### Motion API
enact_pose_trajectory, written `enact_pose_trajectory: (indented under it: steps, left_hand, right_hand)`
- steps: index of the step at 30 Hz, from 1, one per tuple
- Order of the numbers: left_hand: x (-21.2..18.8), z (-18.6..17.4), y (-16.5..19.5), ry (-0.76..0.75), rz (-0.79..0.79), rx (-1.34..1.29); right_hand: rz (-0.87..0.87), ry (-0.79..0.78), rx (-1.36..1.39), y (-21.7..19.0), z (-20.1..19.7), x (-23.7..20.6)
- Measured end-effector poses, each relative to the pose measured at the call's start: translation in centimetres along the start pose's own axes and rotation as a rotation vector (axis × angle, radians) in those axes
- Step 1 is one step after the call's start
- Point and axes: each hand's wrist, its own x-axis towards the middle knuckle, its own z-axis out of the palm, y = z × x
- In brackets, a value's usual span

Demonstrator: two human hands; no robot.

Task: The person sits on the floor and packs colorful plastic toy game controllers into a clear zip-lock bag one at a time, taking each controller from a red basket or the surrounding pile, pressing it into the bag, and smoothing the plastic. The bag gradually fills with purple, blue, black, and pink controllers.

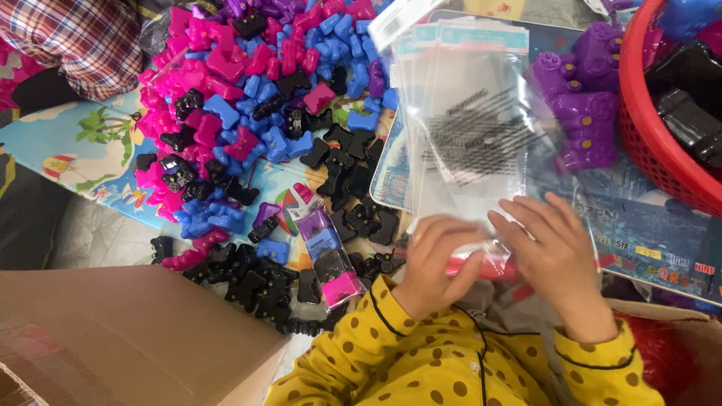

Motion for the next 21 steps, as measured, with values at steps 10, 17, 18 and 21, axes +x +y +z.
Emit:
enact_pose_trajectory:
  steps: [10, 17, 18, 21]
  left_hand:
    - [2.6, 0.5, 0.6, -0.387, -0.202, 0.040]
    - [1.1, 2.5, 0.5, -0.338, -0.114, 0.490]
    - [1.1, 2.7, 0.4, -0.352, -0.142, 0.464]
    - [0.8, 3.1, 0.4, -0.343, -0.174, 0.438]
  right_hand:
    - [0.341, 0.018, 0.267, -1.4, 3.5, -2.1]
    - [0.428, -0.126, 0.413, -0.7, 2.3, -3.1]
    - [0.468, -0.166, 0.497, -0.4, 2.0, -3.4]
    - [0.448, 0.021, 0.160, 2.5, 1.7, -2.9]
